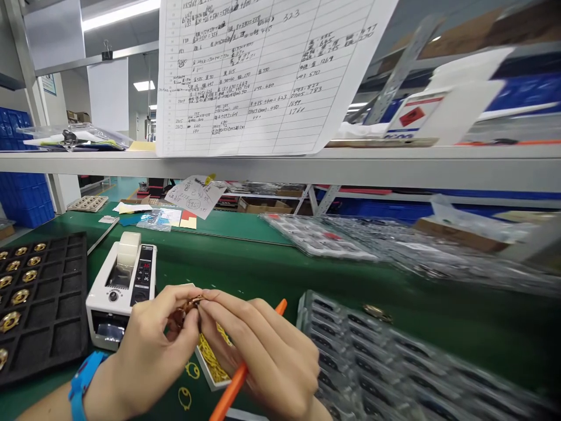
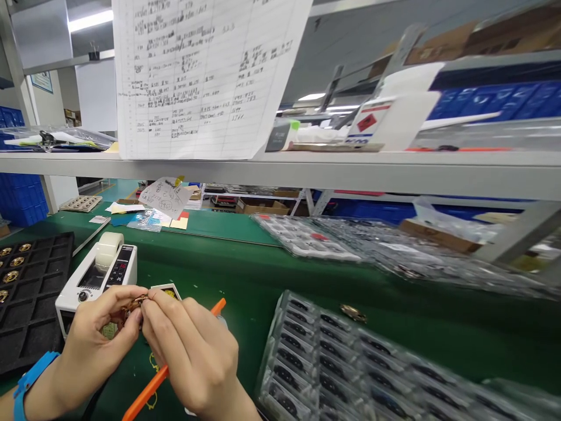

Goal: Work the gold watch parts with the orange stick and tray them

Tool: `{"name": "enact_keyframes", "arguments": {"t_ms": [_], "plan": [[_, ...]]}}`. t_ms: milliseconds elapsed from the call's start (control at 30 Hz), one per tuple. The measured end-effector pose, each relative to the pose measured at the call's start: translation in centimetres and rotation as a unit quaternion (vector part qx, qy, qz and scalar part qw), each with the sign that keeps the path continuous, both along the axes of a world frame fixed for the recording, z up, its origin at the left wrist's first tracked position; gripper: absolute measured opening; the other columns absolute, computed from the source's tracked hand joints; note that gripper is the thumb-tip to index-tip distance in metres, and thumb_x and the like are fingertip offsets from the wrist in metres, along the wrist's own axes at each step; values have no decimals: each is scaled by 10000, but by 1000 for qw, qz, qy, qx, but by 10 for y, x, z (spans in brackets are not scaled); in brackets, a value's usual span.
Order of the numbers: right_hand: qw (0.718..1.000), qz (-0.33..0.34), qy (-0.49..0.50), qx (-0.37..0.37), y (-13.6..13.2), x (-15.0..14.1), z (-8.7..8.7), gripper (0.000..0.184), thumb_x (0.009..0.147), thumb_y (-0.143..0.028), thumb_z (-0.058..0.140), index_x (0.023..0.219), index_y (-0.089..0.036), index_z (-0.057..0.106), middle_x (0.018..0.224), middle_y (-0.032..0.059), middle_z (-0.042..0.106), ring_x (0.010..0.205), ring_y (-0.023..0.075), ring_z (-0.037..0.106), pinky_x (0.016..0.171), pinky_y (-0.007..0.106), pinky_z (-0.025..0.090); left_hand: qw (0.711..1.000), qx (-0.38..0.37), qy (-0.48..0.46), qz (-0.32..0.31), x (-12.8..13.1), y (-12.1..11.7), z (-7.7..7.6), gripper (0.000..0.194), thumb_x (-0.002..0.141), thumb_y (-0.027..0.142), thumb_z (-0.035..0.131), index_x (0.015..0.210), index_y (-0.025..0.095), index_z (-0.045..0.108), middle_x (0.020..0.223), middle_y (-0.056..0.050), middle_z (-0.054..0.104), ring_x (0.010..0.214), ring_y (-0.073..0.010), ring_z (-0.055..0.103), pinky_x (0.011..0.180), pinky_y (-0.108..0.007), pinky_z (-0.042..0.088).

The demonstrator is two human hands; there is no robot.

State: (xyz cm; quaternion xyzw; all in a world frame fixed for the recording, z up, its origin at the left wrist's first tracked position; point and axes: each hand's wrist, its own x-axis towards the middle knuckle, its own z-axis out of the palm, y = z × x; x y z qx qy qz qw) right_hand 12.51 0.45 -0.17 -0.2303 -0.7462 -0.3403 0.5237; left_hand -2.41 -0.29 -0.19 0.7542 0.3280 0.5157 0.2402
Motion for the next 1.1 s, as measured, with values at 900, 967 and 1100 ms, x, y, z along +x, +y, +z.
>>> {"name": "enact_keyframes", "arguments": {"t_ms": [900, 967, 1100], "plan": [[899, 191, 71, -388, -5, 14, 12, 115, 911, -141, 471, 846, -225, 512, 718, -13, 540, 539, 101, 459, 480, 213, 368, 905, -292, -176, -254, -9, 20, 15, 230, 794, 236, 672, 956, 154, 530, 670, 36, 539, 541, -46, 515, 450, -104, 406], [903, 194, 60, -379, -5, 14, 12, 126, 908, -124, 471, 840, -224, 505, 730, -12, 547, 569, 103, 485, 505, 208, 383, 914, -277, -172, -241, -9, 19, 15, 185, 799, 200, 651, 948, 157, 550, 690, 34, 540, 584, -47, 498, 515, -118, 423], [913, 173, 58, -366, -5, 10, 10, 134, 907, -119, 465, 826, -223, 491, 700, -26, 516, 535, 96, 451, 486, 208, 350, 934, -231, -162, -217, -9, 19, 14, 98, 810, 159, 606, 900, 170, 569, 717, 30, 537, 621, -60, 482, 553, -140, 405]]}}
